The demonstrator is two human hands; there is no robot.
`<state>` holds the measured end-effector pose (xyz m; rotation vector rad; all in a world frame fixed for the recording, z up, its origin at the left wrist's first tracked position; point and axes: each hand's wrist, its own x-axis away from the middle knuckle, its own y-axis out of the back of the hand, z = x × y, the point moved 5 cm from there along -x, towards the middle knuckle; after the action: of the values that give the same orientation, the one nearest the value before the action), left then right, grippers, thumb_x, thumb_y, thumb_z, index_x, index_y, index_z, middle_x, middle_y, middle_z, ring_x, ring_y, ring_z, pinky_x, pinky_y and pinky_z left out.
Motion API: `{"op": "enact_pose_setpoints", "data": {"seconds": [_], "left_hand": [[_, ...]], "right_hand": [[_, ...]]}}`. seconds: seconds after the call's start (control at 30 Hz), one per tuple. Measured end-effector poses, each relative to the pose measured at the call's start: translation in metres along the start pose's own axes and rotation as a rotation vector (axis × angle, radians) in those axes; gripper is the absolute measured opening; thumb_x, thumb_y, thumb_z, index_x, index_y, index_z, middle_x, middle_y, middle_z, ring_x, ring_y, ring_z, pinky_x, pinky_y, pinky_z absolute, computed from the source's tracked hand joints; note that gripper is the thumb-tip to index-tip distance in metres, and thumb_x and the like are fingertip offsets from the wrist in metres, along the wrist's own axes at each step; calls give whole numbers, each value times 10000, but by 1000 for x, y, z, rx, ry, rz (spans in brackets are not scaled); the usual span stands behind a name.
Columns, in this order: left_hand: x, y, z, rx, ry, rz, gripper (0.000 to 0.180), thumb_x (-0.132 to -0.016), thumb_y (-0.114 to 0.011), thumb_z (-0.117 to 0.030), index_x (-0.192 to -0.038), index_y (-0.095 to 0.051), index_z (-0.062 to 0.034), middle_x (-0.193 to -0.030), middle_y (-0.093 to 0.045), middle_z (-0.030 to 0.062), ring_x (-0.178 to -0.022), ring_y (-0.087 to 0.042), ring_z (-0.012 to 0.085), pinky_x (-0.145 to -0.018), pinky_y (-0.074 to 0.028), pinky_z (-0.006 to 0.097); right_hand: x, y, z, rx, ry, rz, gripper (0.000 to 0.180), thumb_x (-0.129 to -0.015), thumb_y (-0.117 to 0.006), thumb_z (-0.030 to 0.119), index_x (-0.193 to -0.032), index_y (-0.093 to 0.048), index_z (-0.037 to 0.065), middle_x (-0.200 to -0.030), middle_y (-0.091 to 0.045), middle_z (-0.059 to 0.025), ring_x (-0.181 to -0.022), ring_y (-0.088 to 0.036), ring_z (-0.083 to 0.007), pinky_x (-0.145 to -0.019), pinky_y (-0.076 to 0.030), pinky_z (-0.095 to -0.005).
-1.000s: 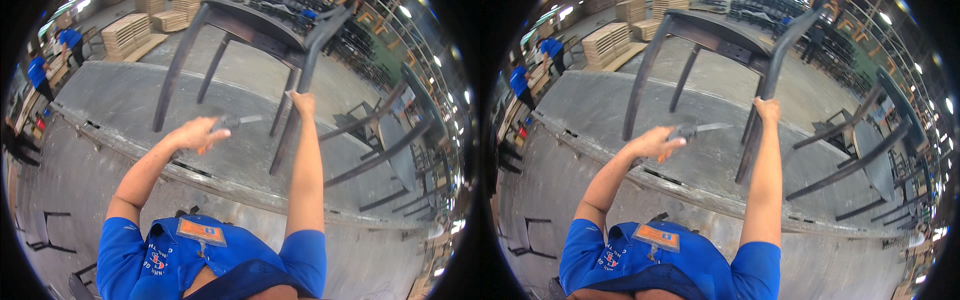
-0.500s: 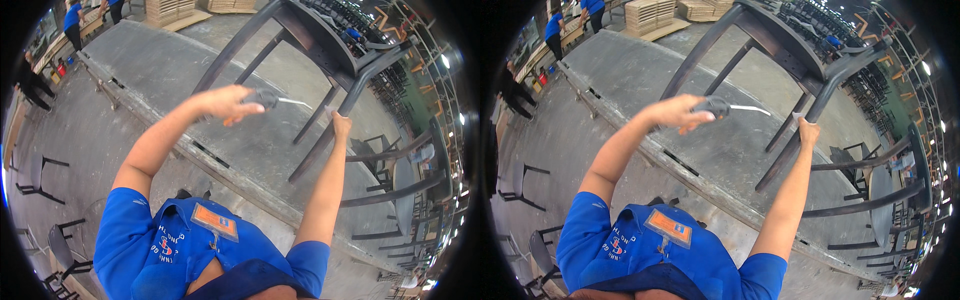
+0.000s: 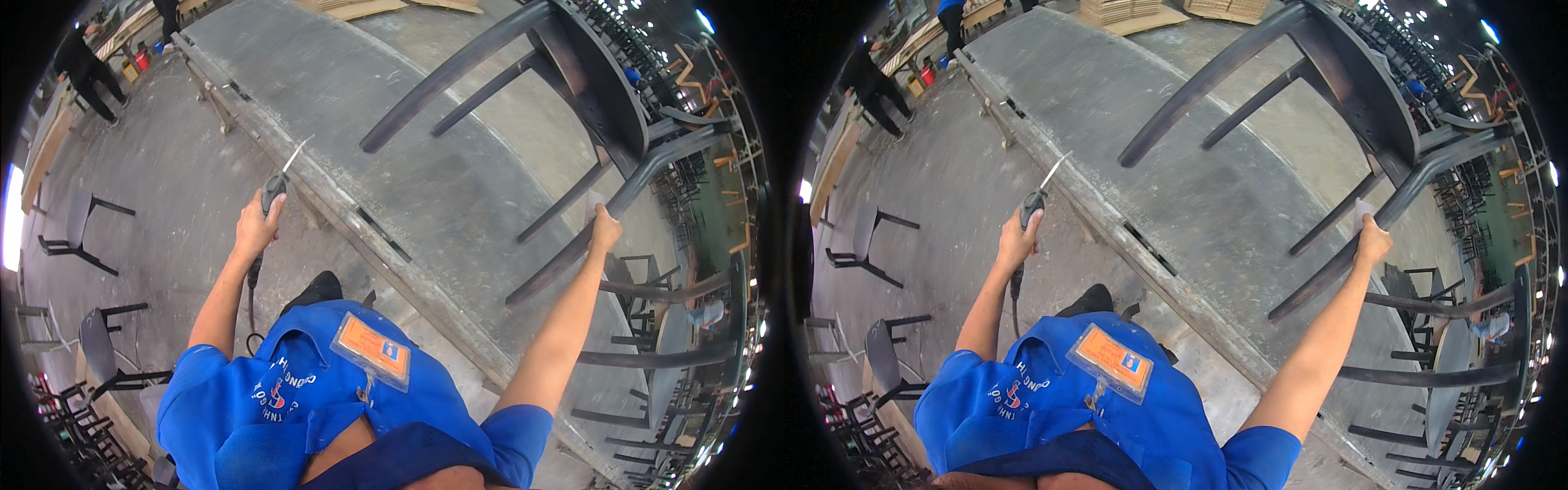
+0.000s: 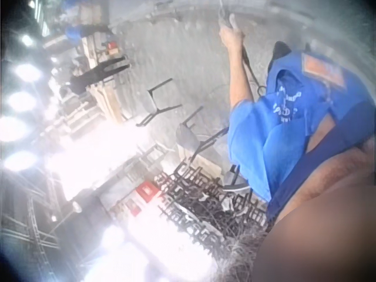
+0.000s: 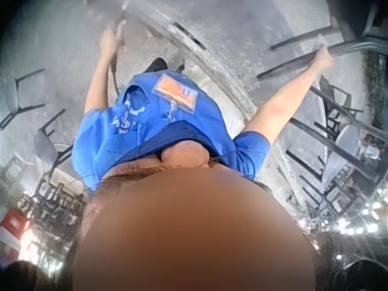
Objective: The person wipes a black chair with a white cloth, cleaning the seat, legs, and backrest. They rotate the chair to access different sides and continue wiping each part methodically.
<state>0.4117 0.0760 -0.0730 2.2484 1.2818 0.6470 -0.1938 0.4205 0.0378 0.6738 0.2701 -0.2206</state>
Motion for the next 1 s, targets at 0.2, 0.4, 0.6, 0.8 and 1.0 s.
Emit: {"op": "enact_pose_setpoints", "data": {"seconds": [0.2, 0.4, 0.6, 0.8, 1.0], "left_hand": [[17, -48, -41, 27, -212, 457, 511, -913, -576, -462, -1221, -548, -55, -625, -619, 133, -548, -644, 210, -578, -524, 359], [-13, -87, -32, 41, -613, 625, 456, -875, -646, -400, -1191, -590, -75, -711, -659, 115, -644, -670, 239, -649, -529, 374], [-106, -104, 67, -425, -308, 397, 525, -817, -646, -508, -1139, -630, -93, -954, -682, 186, -930, -646, 358, -787, -507, 457], [-138, -196, 50, 17, -489, 402, 567, -824, -657, -488, -1171, -609, -43, -927, -674, 216, -881, -642, 383, -794, -492, 461], [-180, -249, 46, -45, -348, 232, 580, -832, -664, -472, -1209, -586, -38, -874, -675, 204, -875, -649, 363, -787, -495, 438]], "right_hand": [[13, 5, 9, -71, -39, 20, 390, -633, -705, 300, -750, -688, -71, -675, -666, -131, -620, -632, -229, -643, -478, -373], [17, 2, 5, -158, -56, 32, 336, -649, -706, 272, -687, -669, -59, -607, -632, -107, -536, -592, -182, -550, -458, -337], [19, 1, 3, -218, -55, 19, 267, -684, -704, 203, -668, -623, -51, -594, -598, -86, -507, -563, -163, -501, -437, -315], [23, 2, 4, -257, -60, 30, 206, -723, -689, 162, -687, -599, -20, -591, -571, -68, -488, -549, -158, -475, -433, -301], [19, 3, -2, -286, -78, 85, 203, -749, -698, 167, -743, -605, -13, -628, -572, -72, -521, -565, -171, -499, -453, -301]]}}
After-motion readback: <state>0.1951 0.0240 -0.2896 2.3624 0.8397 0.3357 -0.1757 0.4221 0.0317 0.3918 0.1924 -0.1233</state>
